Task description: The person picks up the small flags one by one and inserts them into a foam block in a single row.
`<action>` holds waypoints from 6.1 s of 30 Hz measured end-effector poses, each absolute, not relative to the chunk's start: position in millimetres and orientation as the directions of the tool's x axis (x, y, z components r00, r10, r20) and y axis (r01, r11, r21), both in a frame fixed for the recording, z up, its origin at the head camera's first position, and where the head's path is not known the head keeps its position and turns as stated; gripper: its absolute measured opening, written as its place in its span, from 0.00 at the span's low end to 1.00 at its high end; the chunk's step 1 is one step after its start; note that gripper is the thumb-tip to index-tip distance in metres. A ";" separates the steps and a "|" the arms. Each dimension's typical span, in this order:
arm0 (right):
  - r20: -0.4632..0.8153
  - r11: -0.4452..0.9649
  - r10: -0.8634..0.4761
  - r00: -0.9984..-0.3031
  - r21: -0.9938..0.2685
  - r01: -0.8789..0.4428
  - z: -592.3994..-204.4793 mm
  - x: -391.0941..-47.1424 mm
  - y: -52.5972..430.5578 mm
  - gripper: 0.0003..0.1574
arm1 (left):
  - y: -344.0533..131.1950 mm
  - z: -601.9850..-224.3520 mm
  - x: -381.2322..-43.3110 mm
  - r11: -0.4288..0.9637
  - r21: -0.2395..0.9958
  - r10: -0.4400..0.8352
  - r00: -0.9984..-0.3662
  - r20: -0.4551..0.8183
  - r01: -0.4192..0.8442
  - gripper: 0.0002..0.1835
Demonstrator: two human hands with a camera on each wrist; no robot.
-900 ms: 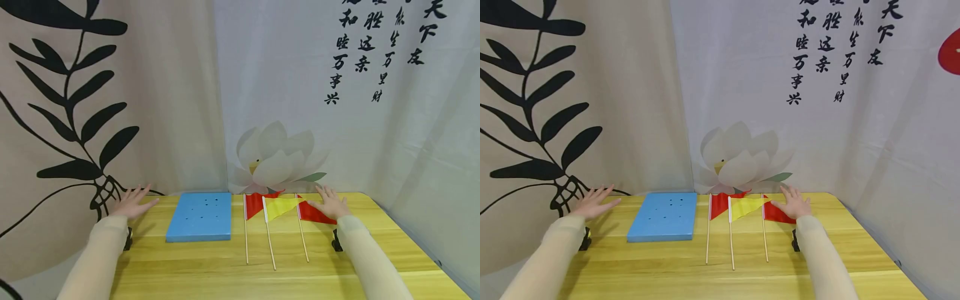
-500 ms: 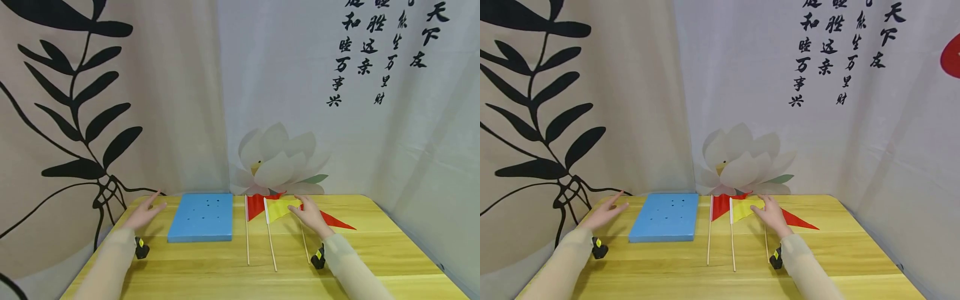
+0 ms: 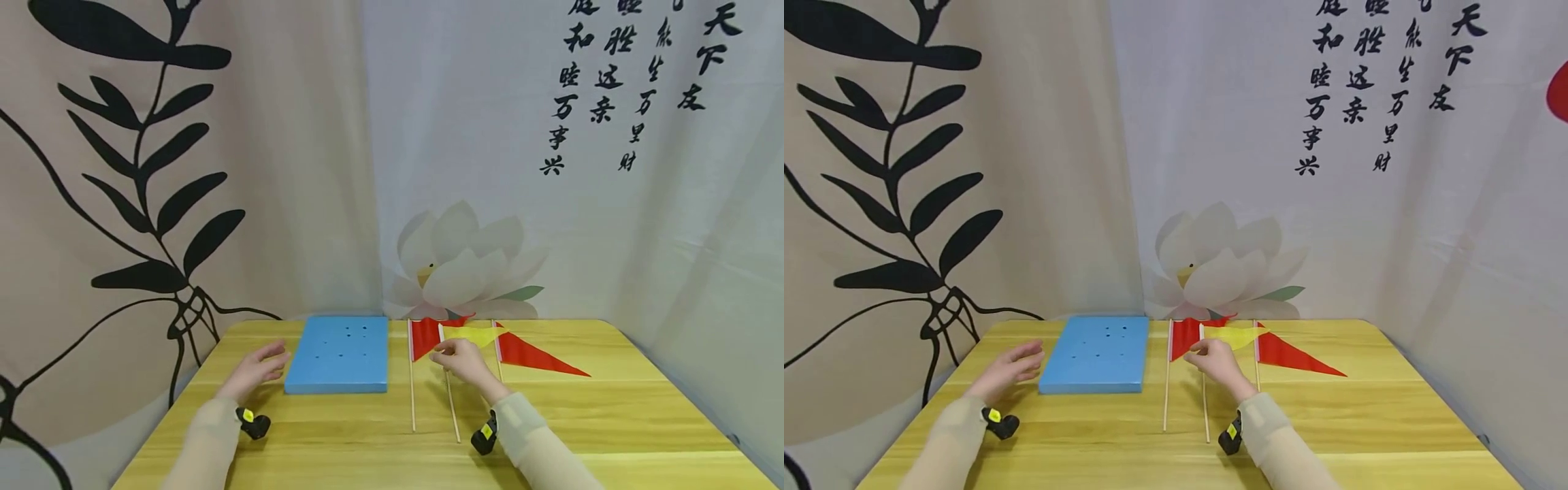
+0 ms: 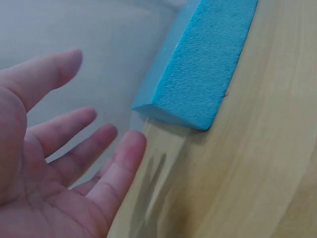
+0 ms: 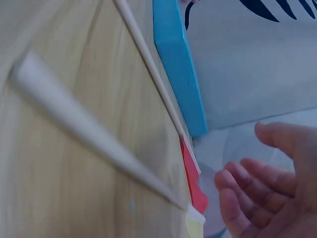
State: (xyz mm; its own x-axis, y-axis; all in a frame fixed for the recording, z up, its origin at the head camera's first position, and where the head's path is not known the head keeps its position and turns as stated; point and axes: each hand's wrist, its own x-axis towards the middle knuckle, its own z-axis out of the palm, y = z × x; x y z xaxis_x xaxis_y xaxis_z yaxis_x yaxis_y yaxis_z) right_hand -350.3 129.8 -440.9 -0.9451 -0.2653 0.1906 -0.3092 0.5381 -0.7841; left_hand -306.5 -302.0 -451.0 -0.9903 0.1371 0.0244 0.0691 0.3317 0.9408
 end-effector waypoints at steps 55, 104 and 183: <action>0.015 0.532 -0.213 -0.977 -0.837 -0.129 -471.8 -361.0 73.9 0.18 | -295.9 -482.5 -306.1 0.190 0.979 0.080 -0.992 -0.093 -0.077 0.33; 0.038 0.022 -0.174 -0.984 -0.999 -0.043 -389.5 -346.3 89.1 0.20 | -295.0 -482.3 -306.3 0.195 0.978 0.091 -0.992 -0.085 -0.066 0.32; 0.419 -0.059 -0.076 -0.905 -0.908 -0.416 -418.9 -389.9 -110.1 0.13 | -298.1 -484.8 -303.0 0.183 0.983 0.125 -0.992 -0.007 0.016 0.30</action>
